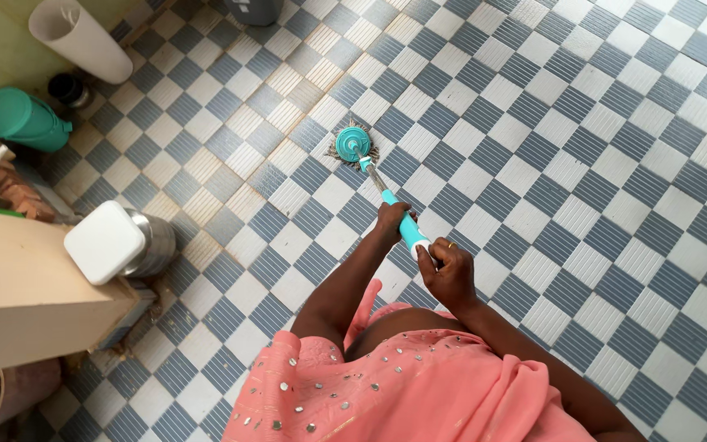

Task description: The person mops a checkered tiled floor using a turquoise spin mop. They move the mop back and forth across the floor, covering different areas of the room.

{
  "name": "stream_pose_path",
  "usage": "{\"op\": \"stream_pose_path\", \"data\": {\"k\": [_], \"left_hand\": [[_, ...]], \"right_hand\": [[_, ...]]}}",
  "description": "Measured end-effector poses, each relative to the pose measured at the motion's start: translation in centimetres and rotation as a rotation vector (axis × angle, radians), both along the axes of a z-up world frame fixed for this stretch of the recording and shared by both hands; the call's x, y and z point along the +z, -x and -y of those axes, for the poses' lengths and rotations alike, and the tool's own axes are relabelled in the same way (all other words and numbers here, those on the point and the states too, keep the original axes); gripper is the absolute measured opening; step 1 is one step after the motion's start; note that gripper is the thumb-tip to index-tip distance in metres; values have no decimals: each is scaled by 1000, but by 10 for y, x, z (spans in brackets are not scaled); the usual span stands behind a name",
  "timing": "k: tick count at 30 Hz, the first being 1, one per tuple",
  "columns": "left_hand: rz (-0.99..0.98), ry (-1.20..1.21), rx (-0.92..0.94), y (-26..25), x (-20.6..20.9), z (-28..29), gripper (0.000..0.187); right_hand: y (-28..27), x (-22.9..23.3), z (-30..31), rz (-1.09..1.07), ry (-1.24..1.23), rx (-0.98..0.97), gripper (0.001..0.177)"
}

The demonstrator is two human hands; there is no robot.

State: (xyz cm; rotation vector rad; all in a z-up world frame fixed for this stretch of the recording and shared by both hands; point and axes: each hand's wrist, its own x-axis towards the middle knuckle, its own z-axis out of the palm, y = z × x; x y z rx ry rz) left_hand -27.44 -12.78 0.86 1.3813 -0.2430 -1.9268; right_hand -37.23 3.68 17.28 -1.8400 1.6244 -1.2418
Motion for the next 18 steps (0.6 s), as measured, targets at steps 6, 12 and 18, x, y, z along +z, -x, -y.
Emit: {"op": "stream_pose_path", "data": {"k": [6,12,18], "left_hand": [[-14,-16,-20,5,-2,8,44],[98,23,-19,19,-2,29,44],[97,-5,-5,28,-3,37,41]], "right_hand": [[11,-14,9,18,20,44,43],[25,-31,24,-1,-60,28,49],[27,-17,31,19,-78,-96,44]]}}
